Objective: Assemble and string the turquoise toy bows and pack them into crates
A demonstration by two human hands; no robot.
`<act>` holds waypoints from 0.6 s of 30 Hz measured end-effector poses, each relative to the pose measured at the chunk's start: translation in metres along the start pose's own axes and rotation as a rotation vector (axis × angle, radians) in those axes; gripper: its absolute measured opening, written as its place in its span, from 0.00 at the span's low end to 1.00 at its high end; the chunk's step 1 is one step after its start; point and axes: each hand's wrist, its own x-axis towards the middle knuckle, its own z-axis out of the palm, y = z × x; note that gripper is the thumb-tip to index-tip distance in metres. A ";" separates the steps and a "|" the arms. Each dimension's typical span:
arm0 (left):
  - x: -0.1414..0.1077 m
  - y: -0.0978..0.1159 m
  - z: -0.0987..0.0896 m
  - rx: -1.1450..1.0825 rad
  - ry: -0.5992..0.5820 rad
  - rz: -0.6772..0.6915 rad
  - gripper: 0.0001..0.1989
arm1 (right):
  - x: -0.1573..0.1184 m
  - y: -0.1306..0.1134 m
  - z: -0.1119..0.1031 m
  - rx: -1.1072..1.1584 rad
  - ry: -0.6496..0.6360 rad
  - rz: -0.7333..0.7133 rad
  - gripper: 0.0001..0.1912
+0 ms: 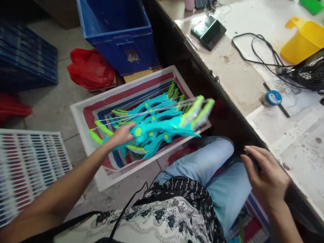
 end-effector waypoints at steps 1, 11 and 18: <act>0.016 -0.021 -0.005 0.014 0.050 -0.091 0.25 | 0.007 -0.005 0.013 0.040 -0.045 -0.053 0.11; 0.177 -0.085 0.015 -0.035 0.090 -0.299 0.30 | 0.001 0.018 0.079 0.112 -0.332 -0.031 0.10; 0.213 -0.100 0.037 -0.101 -0.009 -0.246 0.28 | 0.008 0.035 0.102 0.161 -0.365 0.006 0.10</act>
